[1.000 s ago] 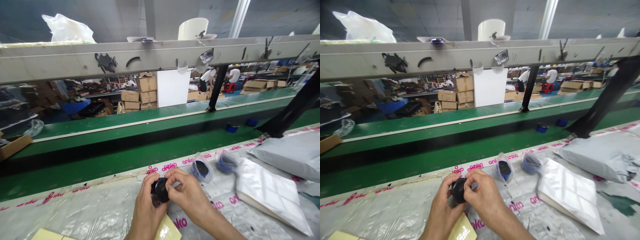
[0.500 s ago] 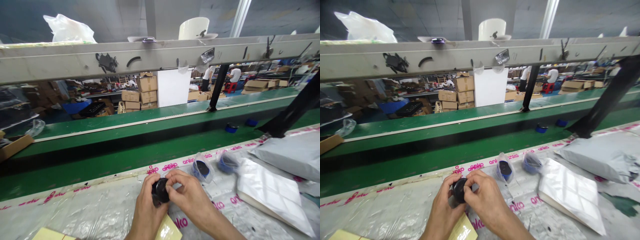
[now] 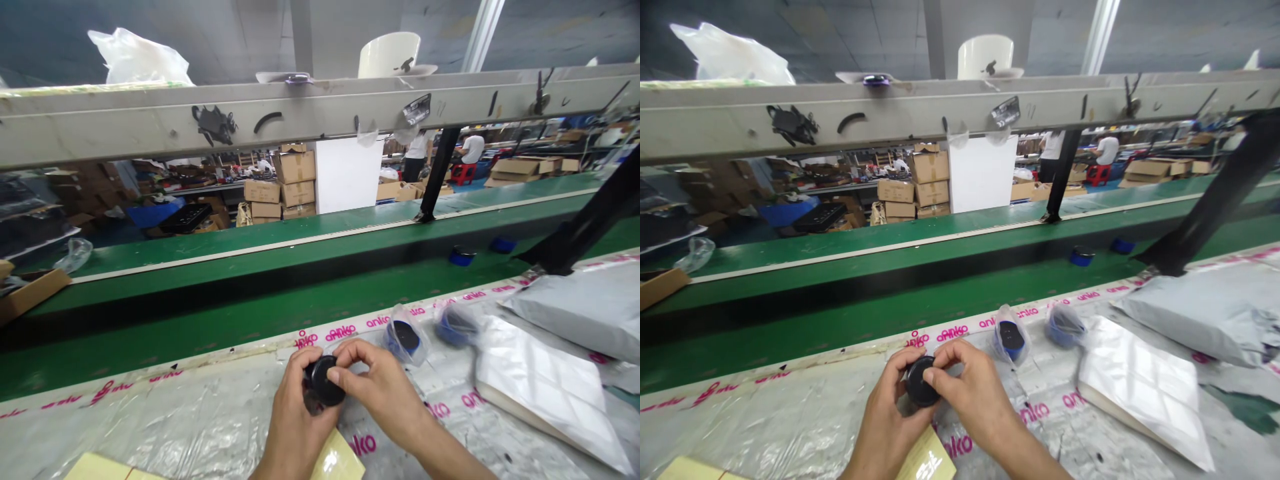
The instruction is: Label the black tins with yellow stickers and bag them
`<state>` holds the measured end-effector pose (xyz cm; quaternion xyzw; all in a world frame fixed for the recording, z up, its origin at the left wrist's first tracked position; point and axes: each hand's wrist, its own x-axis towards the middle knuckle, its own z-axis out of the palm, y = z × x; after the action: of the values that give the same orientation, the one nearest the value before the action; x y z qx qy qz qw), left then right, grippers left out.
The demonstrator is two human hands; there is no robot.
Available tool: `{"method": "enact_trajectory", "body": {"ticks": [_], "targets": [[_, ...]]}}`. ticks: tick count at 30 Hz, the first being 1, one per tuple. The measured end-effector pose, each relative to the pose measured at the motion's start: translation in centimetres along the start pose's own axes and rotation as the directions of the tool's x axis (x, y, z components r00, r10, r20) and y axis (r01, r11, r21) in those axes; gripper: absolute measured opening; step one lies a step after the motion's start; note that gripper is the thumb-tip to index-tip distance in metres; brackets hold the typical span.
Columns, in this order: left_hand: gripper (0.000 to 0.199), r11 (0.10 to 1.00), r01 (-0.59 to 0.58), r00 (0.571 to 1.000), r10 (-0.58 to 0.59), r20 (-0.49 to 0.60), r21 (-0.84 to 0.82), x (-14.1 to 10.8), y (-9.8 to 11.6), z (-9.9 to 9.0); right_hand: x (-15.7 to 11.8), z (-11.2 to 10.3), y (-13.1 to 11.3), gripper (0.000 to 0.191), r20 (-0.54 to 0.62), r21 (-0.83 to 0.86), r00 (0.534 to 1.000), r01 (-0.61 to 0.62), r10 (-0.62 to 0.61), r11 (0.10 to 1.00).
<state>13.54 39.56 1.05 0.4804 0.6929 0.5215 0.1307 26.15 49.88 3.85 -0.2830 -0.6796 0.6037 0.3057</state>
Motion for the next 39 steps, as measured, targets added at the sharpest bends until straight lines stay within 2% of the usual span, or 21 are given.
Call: {"method": "enact_trajectory", "body": {"ticks": [5, 8, 10, 13, 16, 17, 19, 22, 25, 27, 29, 30, 31, 32, 33, 35, 37, 39], "targets": [[0.052, 0.96, 0.161, 0.987, -0.15, 0.062, -0.231, 0.3, -0.2, 0.4, 0.2, 0.4, 0.5, 0.026, -0.019, 0.183, 0.994, -0.098, 0.104, 0.978], [0.055, 0.922, 0.199, 0.98, -0.189, 0.06, -0.332, 0.6, 0.1, 0.5, 0.1, 0.5, 0.7, 0.031, -0.018, 0.221, 0.993, -0.112, 0.119, 0.969], [0.055, 0.92, 0.202, 0.979, -0.196, 0.053, -0.336, 0.7, 0.4, 0.4, -0.2, 0.6, 0.9, 0.032, -0.03, 0.166, 0.996, -0.073, 0.079, 0.983], [0.055, 0.921, 0.216, 0.976, -0.206, 0.067, -0.323, 0.6, 0.7, -0.1, -0.9, 0.5, 1.1, 0.028, -0.086, -0.029, 0.994, 0.059, -0.062, 0.998], [0.058, 0.905, 0.232, 0.973, -0.211, 0.099, -0.355, 0.5, 0.6, -0.6, -1.8, 0.3, 1.1, 0.024, -0.127, -0.255, 0.959, 0.214, -0.252, 0.943], [0.058, 0.895, 0.234, 0.972, -0.209, 0.105, -0.381, 0.4, 0.5, -0.7, -2.0, 0.2, 1.0, 0.023, -0.123, -0.319, 0.935, 0.28, -0.332, 0.906], [0.058, 0.876, 0.228, 0.974, -0.202, 0.105, -0.425, 0.5, 0.3, -0.8, -2.3, 0.0, 0.6, 0.022, -0.072, -0.427, 0.858, 0.435, -0.509, 0.793], [0.059, 0.865, 0.22, 0.975, -0.197, 0.097, -0.451, 0.6, 0.0, -0.8, -2.3, -0.1, 0.0, 0.023, 0.116, -0.544, 0.709, 0.631, -0.696, 0.553], [0.061, 0.862, 0.216, 0.976, -0.199, 0.085, -0.459, 0.5, -0.1, -0.9, -2.2, 0.3, -0.3, 0.021, 0.304, -0.637, 0.61, 0.701, -0.732, 0.32], [0.061, 0.86, 0.221, 0.974, -0.215, 0.067, -0.46, 0.4, -0.1, -0.9, -2.2, 0.7, -0.1, 0.018, 0.4, -0.683, 0.565, 0.709, -0.721, 0.177], [0.06, 0.86, 0.231, 0.971, -0.234, 0.051, -0.455, 0.3, 0.1, -1.0, -2.2, 1.0, 0.1, 0.018, 0.466, -0.7, 0.536, 0.71, -0.704, 0.078], [0.06, 0.859, 0.233, 0.97, -0.238, 0.048, -0.455, 0.3, 0.2, -1.0, -2.2, 1.1, 0.2, 0.019, 0.47, -0.7, 0.532, 0.71, -0.704, 0.069], [0.06, 0.858, 0.231, 0.971, -0.233, 0.052, -0.46, 0.3, 0.3, -1.0, -2.3, 1.2, 0.3, 0.02, 0.45, -0.695, 0.535, 0.712, -0.715, 0.096], [0.06, 0.856, 0.227, 0.973, -0.224, 0.064, -0.465, 0.2, 0.3, -1.0, -2.3, 1.1, 0.4, 0.022, 0.397, -0.686, 0.553, 0.709, -0.732, 0.163], [0.06, 0.854, 0.226, 0.974, -0.214, 0.08, -0.468, 0.2, 0.4, -1.1, -2.4, 1.0, 0.5, 0.024, 0.312, -0.67, 0.587, 0.693, -0.747, 0.265], [0.058, 0.864, 0.219, 0.976, -0.198, 0.095, -0.453, 0.3, 0.4, -1.1, -2.5, 0.6, 0.8, 0.028, 0.082, -0.603, 0.694, 0.606, -0.715, 0.519], [0.055, 0.883, 0.212, 0.977, -0.193, 0.088, -0.419, 0.3, 0.3, -1.0, -2.5, 0.3, 1.1, 0.031, -0.098, -0.491, 0.815, 0.459, -0.571, 0.74], [0.055, 0.89, 0.207, 0.978, -0.192, 0.078, -0.407, 0.3, 0.3, -1.0, -2.4, 0.1, 1.6, 0.037, -0.137, -0.365, 0.917, 0.306, -0.375, 0.879]]}}
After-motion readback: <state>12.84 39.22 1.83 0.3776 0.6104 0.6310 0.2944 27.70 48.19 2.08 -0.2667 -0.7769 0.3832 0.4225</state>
